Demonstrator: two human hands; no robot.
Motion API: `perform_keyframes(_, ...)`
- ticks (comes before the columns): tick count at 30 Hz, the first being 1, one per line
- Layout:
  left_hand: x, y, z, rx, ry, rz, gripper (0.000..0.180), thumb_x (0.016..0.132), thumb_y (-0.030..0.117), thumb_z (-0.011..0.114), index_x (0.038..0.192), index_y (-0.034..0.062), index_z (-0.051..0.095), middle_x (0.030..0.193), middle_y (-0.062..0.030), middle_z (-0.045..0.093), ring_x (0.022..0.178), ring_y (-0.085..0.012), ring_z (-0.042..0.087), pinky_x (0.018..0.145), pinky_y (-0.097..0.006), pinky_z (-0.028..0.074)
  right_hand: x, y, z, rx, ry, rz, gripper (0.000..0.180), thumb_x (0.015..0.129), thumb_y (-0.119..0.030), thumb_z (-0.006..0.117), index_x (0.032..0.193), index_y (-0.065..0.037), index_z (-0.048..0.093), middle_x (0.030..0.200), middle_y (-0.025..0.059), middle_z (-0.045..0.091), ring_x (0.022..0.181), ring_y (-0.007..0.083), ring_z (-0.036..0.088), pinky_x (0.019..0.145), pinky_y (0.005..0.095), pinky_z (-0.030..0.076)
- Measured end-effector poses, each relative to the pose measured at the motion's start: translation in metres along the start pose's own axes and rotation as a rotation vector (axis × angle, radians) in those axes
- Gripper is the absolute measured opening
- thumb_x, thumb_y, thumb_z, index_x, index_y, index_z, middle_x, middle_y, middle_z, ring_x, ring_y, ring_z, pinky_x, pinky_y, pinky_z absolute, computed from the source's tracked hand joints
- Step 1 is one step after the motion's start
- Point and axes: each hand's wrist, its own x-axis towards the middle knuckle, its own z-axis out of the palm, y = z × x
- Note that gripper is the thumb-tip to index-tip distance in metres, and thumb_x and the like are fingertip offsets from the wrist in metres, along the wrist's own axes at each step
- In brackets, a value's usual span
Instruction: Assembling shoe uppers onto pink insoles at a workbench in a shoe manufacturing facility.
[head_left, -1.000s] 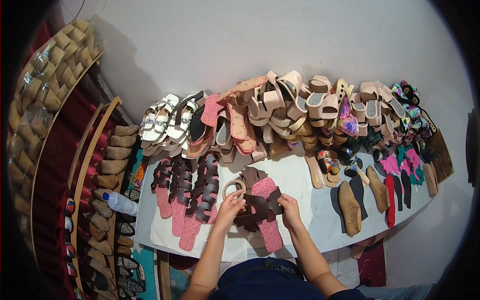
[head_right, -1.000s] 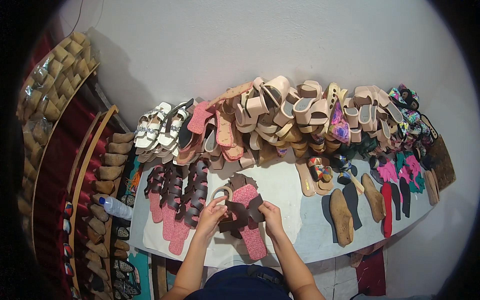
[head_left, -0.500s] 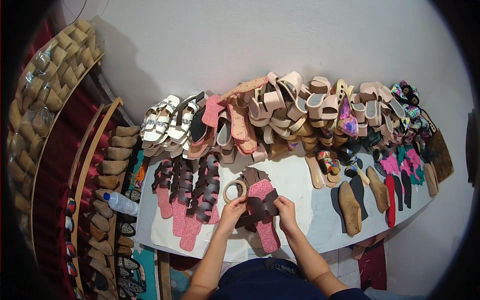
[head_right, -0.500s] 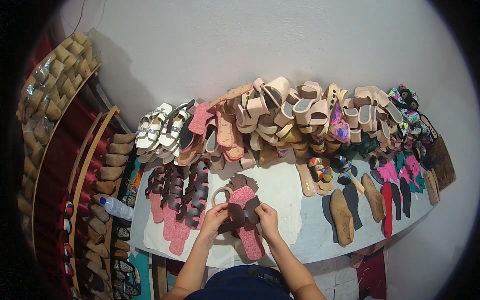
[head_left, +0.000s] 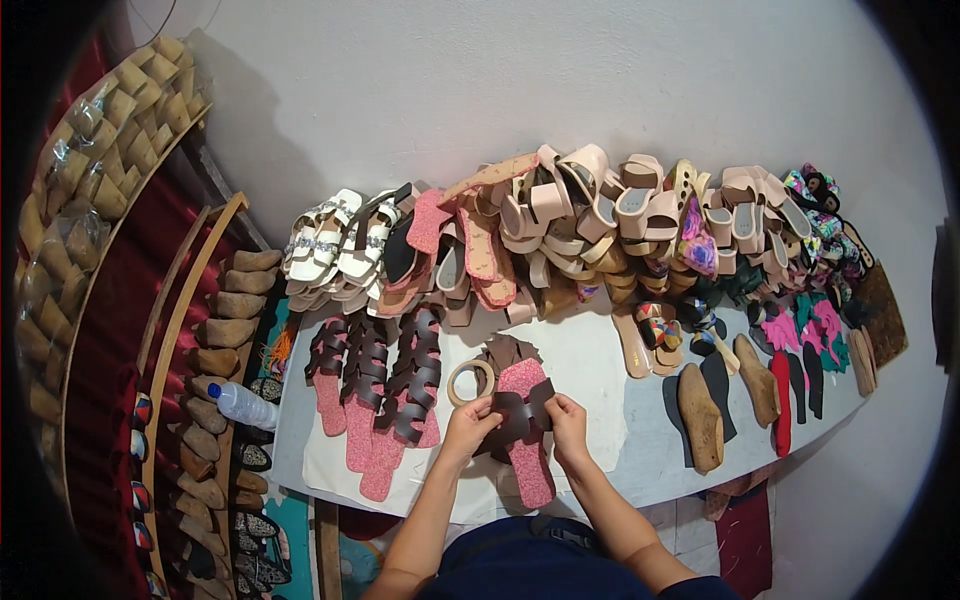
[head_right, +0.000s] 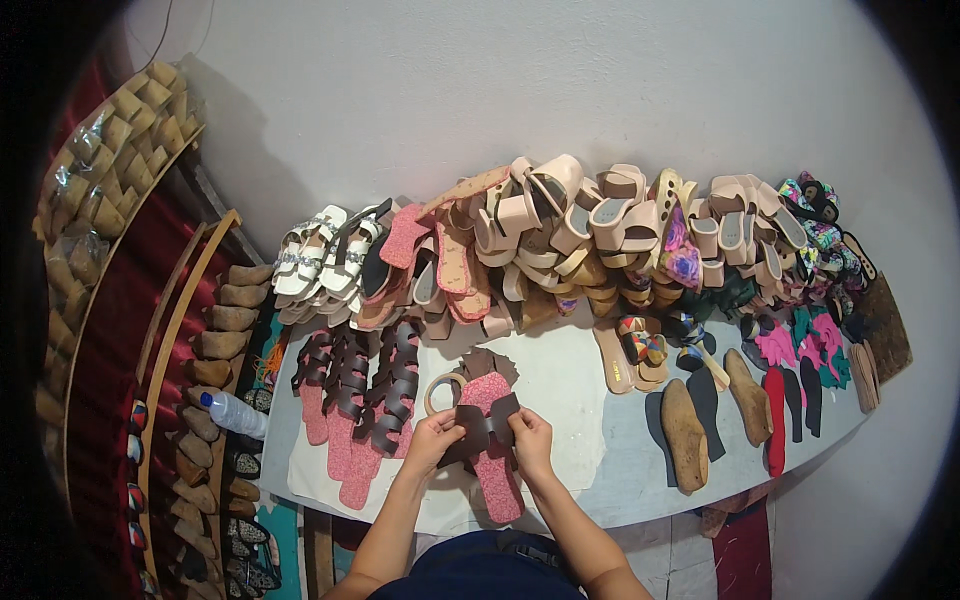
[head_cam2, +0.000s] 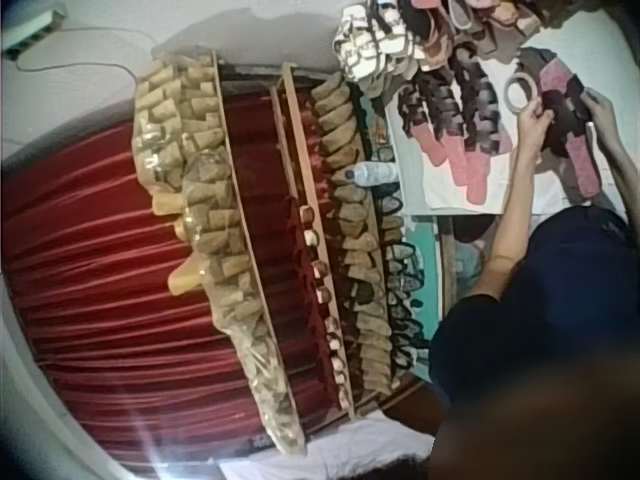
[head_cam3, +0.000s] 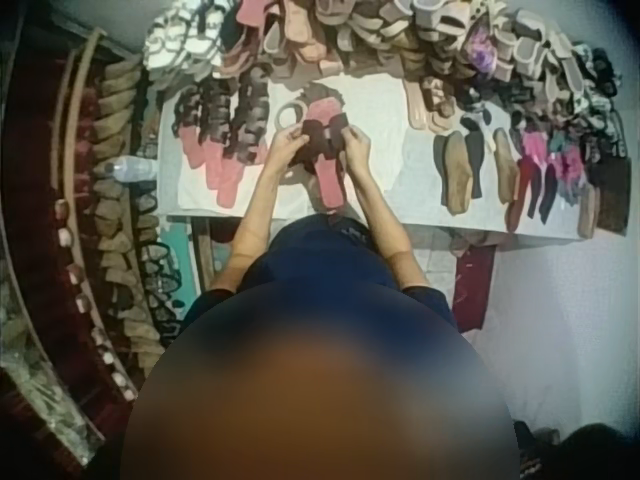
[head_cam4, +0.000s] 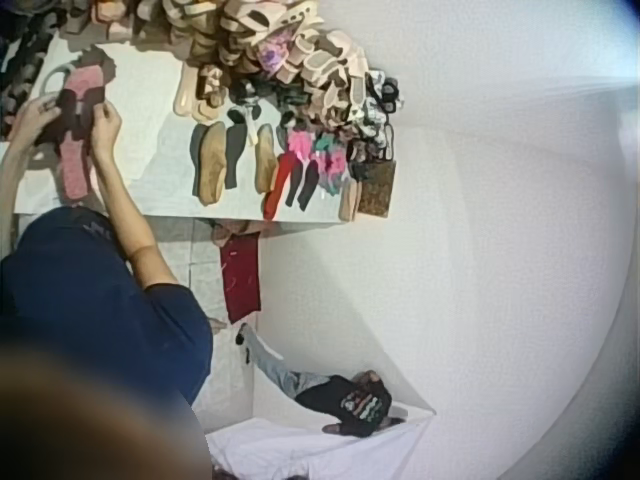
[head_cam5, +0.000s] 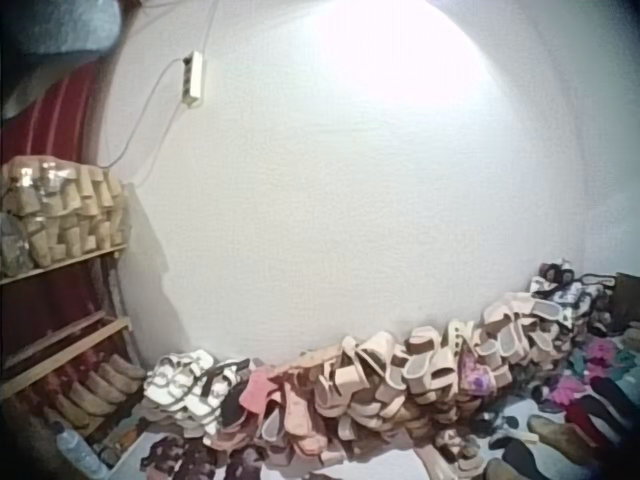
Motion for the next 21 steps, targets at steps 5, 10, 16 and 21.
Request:
perform_keyframes(5, 0.001, -0.004, -0.010, 0.083, -0.015, 0.001, 0.027, 0.076, -0.004, 0.048, 0.102, -0.0040, 0.052, 0.091, -0.0066, 0.058, 0.076, -0.0091, 0.056, 0.068, -0.020, 0.044, -0.003, -0.004, -0.001, -0.008, -0.074, 0.063, 0.011, 0.078, -0.007, 0.049, 0.072, -0.001, 0.057, 0.064, -0.0028, 0.052, 0.055, 0.0047, 0.045, 0.051, 0.0182, 0.035)
perform_keyframes(10, 0.004, 0.001, -0.003, -0.070, 0.030, -0.042, 0.025, 0.076, -0.003, 0.046, 0.101, -0.0043, 0.052, 0.089, -0.0063, 0.058, 0.075, -0.0096, 0.056, 0.068, -0.021, 0.045, 0.003, -0.003, -0.004, -0.008, -0.094, 0.071, 0.011, 0.077, -0.008, 0.050, 0.075, -0.001, 0.059, 0.066, -0.0010, 0.055, 0.058, 0.0059, 0.049, 0.055, 0.0187, 0.038)
perform_keyframes(16, 0.011, -0.021, -0.016, -0.065, 0.032, -0.038, 0.024, 0.079, 0.002, 0.048, 0.102, -0.0036, 0.051, 0.088, -0.0047, 0.058, 0.079, -0.0097, 0.055, 0.072, -0.021, 0.044, 0.015, 0.008, -0.009, 0.001, -0.111, 0.087, 0.011, 0.078, -0.008, 0.050, 0.077, -0.001, 0.059, 0.068, 0.0005, 0.056, 0.059, 0.0075, 0.051, 0.056, 0.0199, 0.040)
perform_keyframes(21, 0.006, -0.012, -0.013, -0.169, 0.058, -0.074, 0.025, 0.081, 0.009, 0.051, 0.104, -0.0026, 0.051, 0.091, -0.0057, 0.057, 0.086, -0.0111, 0.054, 0.079, -0.022, 0.041, 0.020, 0.006, -0.016, 0.045, -0.055, 0.093, 0.010, 0.077, -0.007, 0.050, 0.077, -0.001, 0.058, 0.069, 0.0012, 0.056, 0.058, 0.0086, 0.052, 0.057, 0.0206, 0.041)
